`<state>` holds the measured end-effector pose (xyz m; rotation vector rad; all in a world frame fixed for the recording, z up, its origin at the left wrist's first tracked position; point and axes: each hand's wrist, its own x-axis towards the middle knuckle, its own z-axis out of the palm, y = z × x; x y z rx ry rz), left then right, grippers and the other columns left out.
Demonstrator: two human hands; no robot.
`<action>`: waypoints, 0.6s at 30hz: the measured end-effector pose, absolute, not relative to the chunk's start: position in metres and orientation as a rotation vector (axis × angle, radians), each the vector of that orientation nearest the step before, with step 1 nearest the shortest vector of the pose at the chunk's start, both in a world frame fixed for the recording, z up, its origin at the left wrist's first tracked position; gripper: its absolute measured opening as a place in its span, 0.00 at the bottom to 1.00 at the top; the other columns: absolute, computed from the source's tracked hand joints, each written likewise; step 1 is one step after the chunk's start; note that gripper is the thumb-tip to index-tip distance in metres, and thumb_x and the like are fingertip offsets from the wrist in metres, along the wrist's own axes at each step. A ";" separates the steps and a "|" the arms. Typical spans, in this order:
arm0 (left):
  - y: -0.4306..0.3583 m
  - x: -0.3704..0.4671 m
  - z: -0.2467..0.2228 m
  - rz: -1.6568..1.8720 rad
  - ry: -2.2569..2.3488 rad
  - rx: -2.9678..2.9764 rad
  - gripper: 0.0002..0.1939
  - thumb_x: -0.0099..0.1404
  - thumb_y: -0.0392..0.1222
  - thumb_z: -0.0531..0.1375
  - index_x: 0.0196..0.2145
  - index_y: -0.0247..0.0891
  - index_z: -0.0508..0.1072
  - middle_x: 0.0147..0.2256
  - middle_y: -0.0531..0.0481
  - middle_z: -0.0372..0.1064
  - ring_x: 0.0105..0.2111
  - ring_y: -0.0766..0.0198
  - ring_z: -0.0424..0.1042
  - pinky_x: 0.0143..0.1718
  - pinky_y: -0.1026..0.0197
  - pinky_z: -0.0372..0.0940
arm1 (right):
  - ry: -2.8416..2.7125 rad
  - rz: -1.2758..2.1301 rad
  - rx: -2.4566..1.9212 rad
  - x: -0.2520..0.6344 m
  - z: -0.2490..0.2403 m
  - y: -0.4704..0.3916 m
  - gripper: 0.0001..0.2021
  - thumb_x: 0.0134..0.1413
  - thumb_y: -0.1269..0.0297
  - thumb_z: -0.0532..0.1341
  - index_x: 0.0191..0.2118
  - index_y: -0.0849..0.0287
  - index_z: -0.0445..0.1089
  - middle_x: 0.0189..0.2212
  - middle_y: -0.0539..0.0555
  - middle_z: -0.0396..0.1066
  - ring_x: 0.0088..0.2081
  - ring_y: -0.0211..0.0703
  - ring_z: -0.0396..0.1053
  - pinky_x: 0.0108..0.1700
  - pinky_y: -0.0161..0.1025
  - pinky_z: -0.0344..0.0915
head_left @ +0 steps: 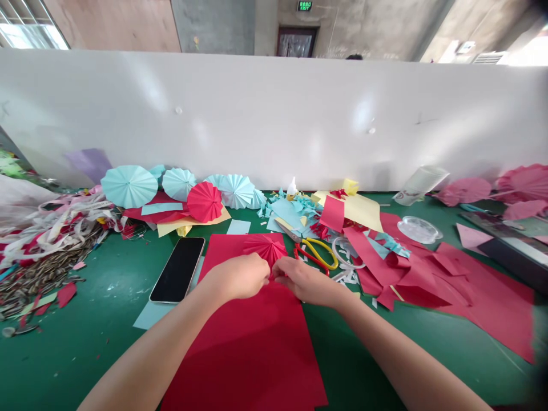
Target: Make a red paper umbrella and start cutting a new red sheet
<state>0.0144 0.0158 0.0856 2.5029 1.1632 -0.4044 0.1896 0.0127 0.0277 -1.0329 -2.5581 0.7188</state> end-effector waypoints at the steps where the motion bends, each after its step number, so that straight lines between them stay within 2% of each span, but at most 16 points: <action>1: 0.016 0.015 0.085 -0.396 1.186 2.508 0.14 0.62 0.36 0.48 0.32 0.33 0.74 0.31 0.41 0.72 0.30 0.57 0.69 0.23 0.63 0.56 | -2.533 0.711 -1.040 0.189 0.027 0.013 0.06 0.53 0.75 0.50 0.34 0.60 0.62 0.30 0.54 0.65 0.31 0.39 0.62 0.33 0.36 0.60; 9: 0.018 0.017 0.083 -0.266 1.297 2.552 0.13 0.61 0.35 0.48 0.31 0.33 0.73 0.28 0.41 0.71 0.28 0.57 0.70 0.22 0.63 0.57 | -2.384 0.700 -1.124 0.187 0.028 0.015 0.09 0.56 0.73 0.47 0.32 0.59 0.62 0.28 0.52 0.66 0.28 0.36 0.62 0.30 0.32 0.58; 14: 0.018 0.022 0.079 -0.180 1.254 2.620 0.14 0.61 0.31 0.47 0.34 0.35 0.72 0.30 0.43 0.71 0.29 0.58 0.71 0.23 0.64 0.58 | -2.349 0.699 -1.192 0.187 0.029 0.016 0.10 0.57 0.70 0.46 0.34 0.61 0.64 0.26 0.52 0.68 0.25 0.35 0.62 0.27 0.31 0.56; 18: 0.019 0.023 0.079 -0.167 1.279 2.713 0.14 0.57 0.26 0.48 0.33 0.34 0.71 0.30 0.44 0.72 0.31 0.58 0.71 0.24 0.64 0.58 | -2.318 0.651 -1.256 0.188 0.030 0.017 0.10 0.58 0.68 0.47 0.32 0.60 0.64 0.23 0.49 0.66 0.23 0.34 0.60 0.26 0.30 0.55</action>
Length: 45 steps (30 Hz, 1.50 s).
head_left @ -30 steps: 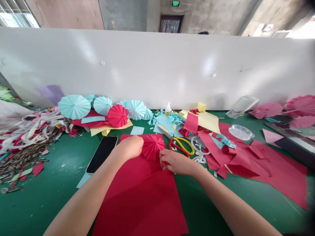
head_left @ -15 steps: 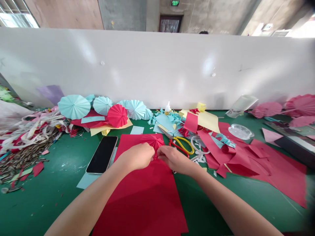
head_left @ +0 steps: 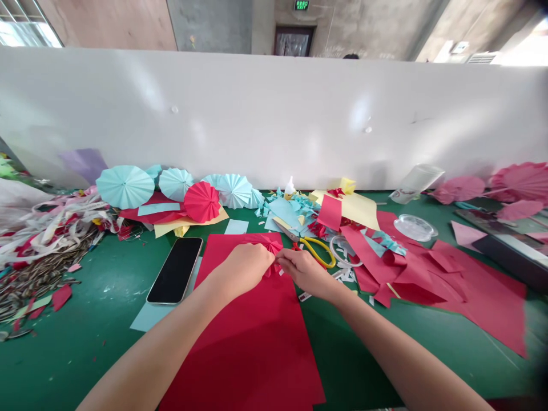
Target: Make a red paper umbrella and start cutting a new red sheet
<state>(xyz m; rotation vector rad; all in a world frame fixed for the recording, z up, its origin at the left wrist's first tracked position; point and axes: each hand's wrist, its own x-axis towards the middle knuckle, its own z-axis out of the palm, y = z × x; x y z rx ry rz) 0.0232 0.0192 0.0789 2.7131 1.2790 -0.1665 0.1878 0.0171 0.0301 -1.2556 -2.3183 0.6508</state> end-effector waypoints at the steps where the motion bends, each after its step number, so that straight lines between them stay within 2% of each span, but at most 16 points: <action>1: 0.020 0.023 0.080 -0.179 1.302 2.720 0.14 0.57 0.25 0.48 0.32 0.34 0.71 0.30 0.43 0.72 0.31 0.58 0.71 0.24 0.64 0.58 | -2.312 0.632 -1.276 0.188 0.030 0.018 0.11 0.58 0.67 0.46 0.30 0.59 0.63 0.22 0.48 0.65 0.22 0.33 0.59 0.25 0.30 0.54; 4: 0.022 0.019 0.082 -0.175 1.347 2.721 0.13 0.57 0.26 0.47 0.30 0.34 0.70 0.31 0.43 0.71 0.31 0.57 0.71 0.23 0.64 0.56 | -2.259 0.533 -1.388 0.192 0.031 0.021 0.15 0.60 0.63 0.44 0.26 0.58 0.61 0.18 0.47 0.62 0.21 0.33 0.59 0.24 0.30 0.54; 8: 0.025 0.007 0.083 -0.155 1.362 2.634 0.10 0.59 0.31 0.50 0.28 0.35 0.70 0.29 0.44 0.70 0.29 0.58 0.70 0.22 0.64 0.54 | -2.121 0.319 -1.635 0.203 0.030 0.034 0.13 0.59 0.64 0.44 0.32 0.58 0.63 0.25 0.51 0.67 0.28 0.38 0.64 0.31 0.33 0.58; 10: 0.025 0.003 0.082 -0.179 1.335 2.578 0.08 0.58 0.34 0.52 0.28 0.36 0.71 0.29 0.44 0.70 0.30 0.59 0.70 0.23 0.64 0.55 | -2.053 0.190 -1.779 0.214 0.029 0.042 0.11 0.57 0.66 0.46 0.34 0.59 0.64 0.30 0.55 0.68 0.35 0.43 0.65 0.37 0.37 0.59; 13: 0.024 0.000 0.082 -0.258 1.278 2.507 0.07 0.56 0.34 0.54 0.29 0.37 0.72 0.30 0.45 0.70 0.30 0.59 0.70 0.26 0.64 0.56 | -1.937 0.009 -2.015 0.234 0.029 0.050 0.12 0.54 0.69 0.48 0.38 0.65 0.66 0.38 0.65 0.65 0.46 0.55 0.59 0.44 0.47 0.56; 15: 0.023 0.002 0.082 -0.316 1.255 2.467 0.08 0.56 0.32 0.54 0.29 0.37 0.72 0.30 0.44 0.71 0.31 0.59 0.70 0.28 0.64 0.58 | -1.834 -0.058 -2.186 0.248 0.028 0.054 0.14 0.52 0.70 0.48 0.40 0.70 0.66 0.43 0.72 0.61 0.48 0.63 0.56 0.43 0.52 0.56; 17: 0.021 0.005 0.080 -0.348 1.237 2.451 0.09 0.55 0.31 0.54 0.30 0.37 0.73 0.31 0.44 0.71 0.32 0.58 0.71 0.29 0.63 0.58 | -1.761 -0.051 -2.335 0.261 0.025 0.057 0.14 0.50 0.71 0.50 0.38 0.71 0.69 0.43 0.74 0.60 0.48 0.66 0.57 0.41 0.54 0.58; 23: 0.021 0.011 0.076 -0.405 1.256 2.452 0.11 0.53 0.27 0.55 0.32 0.35 0.74 0.32 0.41 0.72 0.33 0.57 0.71 0.29 0.63 0.60 | -1.717 0.091 -2.515 0.274 0.015 0.062 0.15 0.49 0.68 0.51 0.39 0.67 0.71 0.37 0.69 0.68 0.41 0.60 0.66 0.35 0.50 0.62; 27: 0.021 0.012 0.077 -0.458 1.307 2.473 0.16 0.51 0.22 0.53 0.33 0.33 0.74 0.34 0.39 0.71 0.34 0.54 0.71 0.30 0.61 0.61 | -1.710 0.055 -2.518 0.271 0.020 0.060 0.13 0.49 0.68 0.51 0.35 0.65 0.72 0.36 0.68 0.70 0.41 0.60 0.66 0.35 0.51 0.62; 31: 0.024 0.008 0.079 -0.460 1.419 2.480 0.16 0.50 0.20 0.51 0.32 0.32 0.73 0.35 0.37 0.71 0.35 0.51 0.71 0.32 0.57 0.62 | -1.714 -0.117 -2.408 0.265 0.039 0.050 0.12 0.47 0.72 0.51 0.33 0.68 0.71 0.35 0.69 0.69 0.43 0.63 0.65 0.40 0.53 0.60; 33: 0.028 0.004 0.080 -0.456 1.486 2.464 0.17 0.50 0.20 0.51 0.32 0.32 0.73 0.35 0.37 0.70 0.35 0.51 0.71 0.33 0.57 0.62 | -1.720 -0.182 -2.308 0.259 0.050 0.043 0.13 0.49 0.73 0.50 0.37 0.66 0.69 0.36 0.66 0.69 0.43 0.58 0.65 0.41 0.50 0.60; 35: 0.032 -0.001 0.080 -0.457 1.547 2.432 0.16 0.50 0.20 0.51 0.32 0.33 0.72 0.35 0.37 0.70 0.35 0.50 0.71 0.32 0.57 0.61 | -1.733 -0.208 -2.184 0.252 0.058 0.037 0.16 0.52 0.71 0.47 0.45 0.61 0.65 0.39 0.61 0.68 0.43 0.51 0.65 0.43 0.45 0.60; 39: 0.042 -0.015 0.079 -0.425 1.688 2.360 0.13 0.50 0.22 0.52 0.30 0.31 0.72 0.32 0.35 0.70 0.34 0.46 0.71 0.32 0.54 0.61 | -1.712 0.159 -1.602 0.231 0.061 0.025 0.25 0.51 0.66 0.54 0.56 0.55 0.51 0.33 0.53 0.69 0.34 0.41 0.67 0.39 0.38 0.63; 42: 0.045 -0.021 0.082 -0.327 1.758 2.357 0.10 0.54 0.26 0.51 0.29 0.30 0.71 0.32 0.34 0.70 0.36 0.46 0.71 0.34 0.53 0.60 | -1.668 0.658 -1.361 0.217 0.055 0.020 0.20 0.50 0.63 0.55 0.51 0.54 0.57 0.28 0.50 0.66 0.29 0.39 0.67 0.31 0.36 0.65; 45: 0.042 -0.020 0.089 -0.118 1.665 2.386 0.13 0.63 0.38 0.47 0.32 0.35 0.70 0.35 0.40 0.70 0.36 0.55 0.70 0.35 0.59 0.60 | -1.522 1.031 -1.250 0.206 0.048 0.018 0.11 0.47 0.61 0.58 0.38 0.56 0.60 0.26 0.49 0.66 0.27 0.39 0.67 0.28 0.36 0.65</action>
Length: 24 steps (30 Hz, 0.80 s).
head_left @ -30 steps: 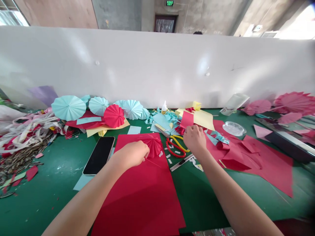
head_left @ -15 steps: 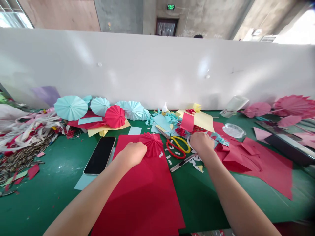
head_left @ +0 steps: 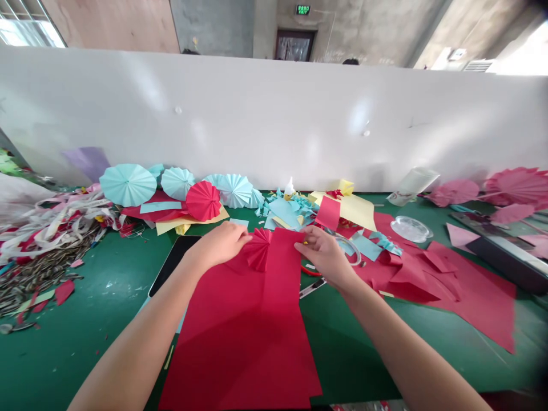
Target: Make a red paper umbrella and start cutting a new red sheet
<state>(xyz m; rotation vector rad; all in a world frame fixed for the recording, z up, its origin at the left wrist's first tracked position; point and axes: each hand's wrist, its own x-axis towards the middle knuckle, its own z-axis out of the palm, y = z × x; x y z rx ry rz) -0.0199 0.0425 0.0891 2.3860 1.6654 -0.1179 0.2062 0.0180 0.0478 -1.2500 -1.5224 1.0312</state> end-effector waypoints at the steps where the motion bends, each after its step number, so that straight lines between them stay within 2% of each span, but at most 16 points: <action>1: 0.041 -0.018 0.092 0.000 1.577 2.370 0.15 0.65 0.42 0.45 0.34 0.37 0.70 0.36 0.42 0.70 0.36 0.58 0.70 0.35 0.61 0.61 | -1.488 1.088 -1.234 0.203 0.046 0.017 0.10 0.46 0.61 0.59 0.35 0.57 0.60 0.25 0.48 0.65 0.26 0.39 0.67 0.27 0.35 0.65; 2: 0.038 -0.015 0.094 0.169 1.450 2.302 0.17 0.65 0.46 0.44 0.36 0.37 0.69 0.37 0.44 0.70 0.36 0.60 0.70 0.35 0.63 0.61 | -1.473 1.112 -1.227 0.200 0.044 0.016 0.10 0.45 0.61 0.59 0.32 0.57 0.59 0.23 0.47 0.64 0.26 0.38 0.67 0.26 0.34 0.64; 4: 0.034 -0.010 0.095 0.381 1.204 2.134 0.16 0.62 0.52 0.49 0.40 0.38 0.67 0.38 0.46 0.70 0.36 0.60 0.70 0.34 0.63 0.61 | -1.469 1.128 -1.223 0.194 0.042 0.014 0.10 0.45 0.61 0.60 0.28 0.57 0.57 0.21 0.46 0.63 0.23 0.36 0.65 0.24 0.33 0.62; 6: 0.031 -0.005 0.093 0.480 1.085 2.057 0.18 0.56 0.51 0.56 0.41 0.39 0.65 0.37 0.47 0.70 0.35 0.61 0.69 0.33 0.63 0.62 | -1.467 1.146 -1.205 0.189 0.041 0.010 0.11 0.45 0.60 0.60 0.26 0.58 0.56 0.20 0.46 0.62 0.22 0.34 0.63 0.24 0.32 0.61; 8: 0.029 -0.001 0.091 0.531 1.087 2.094 0.13 0.55 0.48 0.57 0.37 0.39 0.65 0.33 0.50 0.69 0.32 0.62 0.68 0.31 0.64 0.61 | -1.470 1.170 -1.176 0.186 0.041 0.007 0.11 0.45 0.59 0.61 0.26 0.58 0.56 0.20 0.46 0.63 0.22 0.34 0.63 0.26 0.33 0.62; 10: 0.026 -0.001 0.091 0.545 1.115 2.151 0.08 0.57 0.45 0.56 0.32 0.38 0.66 0.29 0.52 0.68 0.28 0.65 0.67 0.28 0.64 0.59 | -1.483 1.197 -1.129 0.185 0.040 0.006 0.11 0.45 0.59 0.61 0.27 0.58 0.58 0.22 0.48 0.65 0.25 0.35 0.65 0.28 0.34 0.63; 13: 0.018 -0.003 0.100 0.506 1.145 2.202 0.08 0.58 0.44 0.55 0.31 0.38 0.67 0.28 0.52 0.67 0.26 0.65 0.66 0.26 0.65 0.58 | -1.545 1.168 -1.067 0.184 0.040 0.004 0.09 0.45 0.59 0.62 0.28 0.58 0.63 0.25 0.50 0.66 0.27 0.36 0.65 0.29 0.34 0.63; 15: 0.011 -0.005 0.111 0.490 1.105 2.224 0.09 0.59 0.46 0.54 0.30 0.38 0.68 0.30 0.51 0.68 0.29 0.64 0.66 0.28 0.64 0.59 | -1.591 1.122 -0.995 0.185 0.039 0.003 0.08 0.43 0.60 0.63 0.25 0.59 0.66 0.25 0.50 0.65 0.27 0.36 0.63 0.28 0.33 0.61; 17: 0.004 -0.007 0.120 0.426 0.873 2.225 0.11 0.59 0.49 0.54 0.31 0.38 0.68 0.34 0.49 0.68 0.34 0.62 0.67 0.32 0.64 0.60 | -1.623 1.153 -0.892 0.186 0.038 0.000 0.08 0.42 0.61 0.64 0.23 0.59 0.68 0.23 0.49 0.65 0.26 0.35 0.62 0.28 0.33 0.60; 20: 0.000 -0.006 0.121 0.446 0.713 2.146 0.16 0.63 0.50 0.48 0.29 0.37 0.67 0.37 0.48 0.66 0.39 0.62 0.66 0.39 0.62 0.61 | -1.650 1.333 -0.787 0.188 0.035 -0.004 0.07 0.46 0.60 0.62 0.27 0.58 0.72 0.19 0.49 0.66 0.23 0.35 0.63 0.26 0.33 0.60; 22: 0.002 -0.003 0.113 0.480 0.817 2.049 0.13 0.60 0.51 0.52 0.34 0.38 0.66 0.38 0.47 0.65 0.39 0.61 0.67 0.38 0.61 0.62 | -1.614 1.446 -0.747 0.188 0.035 -0.006 0.07 0.46 0.61 0.61 0.28 0.58 0.73 0.21 0.50 0.68 0.24 0.36 0.65 0.26 0.33 0.61; 24: 0.006 0.002 0.101 0.409 0.839 1.986 0.18 0.54 0.50 0.60 0.39 0.40 0.64 0.41 0.47 0.66 0.39 0.60 0.68 0.34 0.61 0.63 | -1.558 1.522 -0.724 0.188 0.036 -0.007 0.05 0.46 0.62 0.61 0.27 0.57 0.73 0.23 0.50 0.70 0.25 0.36 0.66 0.27 0.33 0.62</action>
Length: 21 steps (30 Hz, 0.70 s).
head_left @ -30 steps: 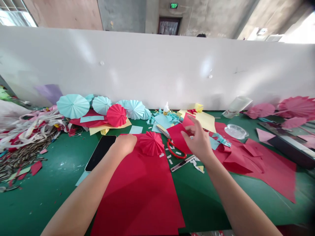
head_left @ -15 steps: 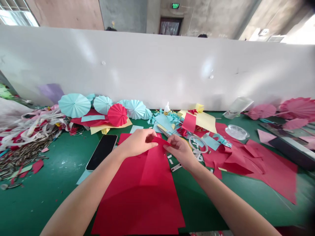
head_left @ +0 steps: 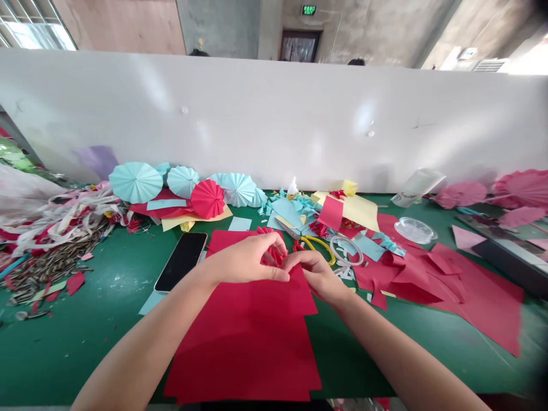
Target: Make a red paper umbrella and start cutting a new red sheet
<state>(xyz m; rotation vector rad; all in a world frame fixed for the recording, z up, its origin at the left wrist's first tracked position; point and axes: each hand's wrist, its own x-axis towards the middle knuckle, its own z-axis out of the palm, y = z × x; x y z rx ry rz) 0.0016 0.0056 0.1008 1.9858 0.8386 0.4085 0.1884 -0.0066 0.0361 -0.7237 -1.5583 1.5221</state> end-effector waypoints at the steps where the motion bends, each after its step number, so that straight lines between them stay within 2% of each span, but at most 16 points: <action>1: 0.007 0.004 0.095 0.377 0.843 1.976 0.20 0.52 0.48 0.62 0.40 0.40 0.64 0.40 0.47 0.67 0.38 0.59 0.68 0.33 0.61 0.63 | -1.539 1.540 -0.724 0.188 0.037 -0.006 0.05 0.46 0.63 0.62 0.26 0.57 0.73 0.23 0.50 0.70 0.25 0.36 0.66 0.27 0.32 0.62; 5: 0.011 0.009 0.080 0.394 0.924 1.910 0.19 0.51 0.44 0.62 0.40 0.40 0.64 0.31 0.50 0.69 0.31 0.60 0.70 0.28 0.62 0.62 | -1.502 1.519 -0.775 0.187 0.039 -0.004 0.04 0.46 0.65 0.61 0.26 0.57 0.73 0.23 0.48 0.69 0.22 0.32 0.64 0.24 0.30 0.60; 9: 0.009 0.010 0.071 0.578 1.134 1.907 0.13 0.53 0.45 0.60 0.35 0.38 0.68 0.31 0.49 0.68 0.32 0.60 0.68 0.31 0.61 0.62 | -1.349 1.465 -0.899 0.189 0.036 -0.001 0.12 0.54 0.57 0.52 0.37 0.56 0.69 0.26 0.49 0.69 0.25 0.35 0.66 0.25 0.31 0.61; 12: 0.003 0.010 0.058 0.735 1.258 1.818 0.11 0.55 0.47 0.58 0.31 0.37 0.67 0.31 0.50 0.67 0.32 0.61 0.67 0.32 0.61 0.61 | -1.495 1.292 -1.098 0.190 0.031 0.000 0.16 0.54 0.53 0.52 0.42 0.58 0.65 0.24 0.49 0.68 0.23 0.37 0.66 0.23 0.32 0.60; 16: -0.009 0.009 0.035 0.790 1.258 1.739 0.10 0.58 0.47 0.55 0.31 0.37 0.66 0.31 0.50 0.66 0.32 0.63 0.66 0.32 0.63 0.60 | -1.806 0.981 -1.263 0.190 0.023 -0.002 0.12 0.52 0.58 0.55 0.38 0.59 0.67 0.29 0.53 0.70 0.28 0.40 0.67 0.28 0.35 0.63; 19: -0.017 0.009 0.023 0.743 1.231 1.687 0.13 0.60 0.48 0.52 0.39 0.38 0.65 0.28 0.51 0.66 0.29 0.63 0.67 0.28 0.63 0.60 | -1.891 0.957 -1.235 0.188 0.019 -0.005 0.09 0.50 0.61 0.56 0.35 0.58 0.70 0.30 0.53 0.71 0.28 0.39 0.66 0.30 0.36 0.62; 21: -0.020 0.010 0.019 0.721 1.199 1.659 0.13 0.61 0.48 0.51 0.38 0.38 0.66 0.27 0.51 0.66 0.28 0.63 0.67 0.27 0.64 0.60 | -1.953 0.934 -1.208 0.188 0.018 -0.007 0.09 0.50 0.62 0.56 0.36 0.57 0.70 0.30 0.52 0.72 0.28 0.39 0.67 0.30 0.35 0.62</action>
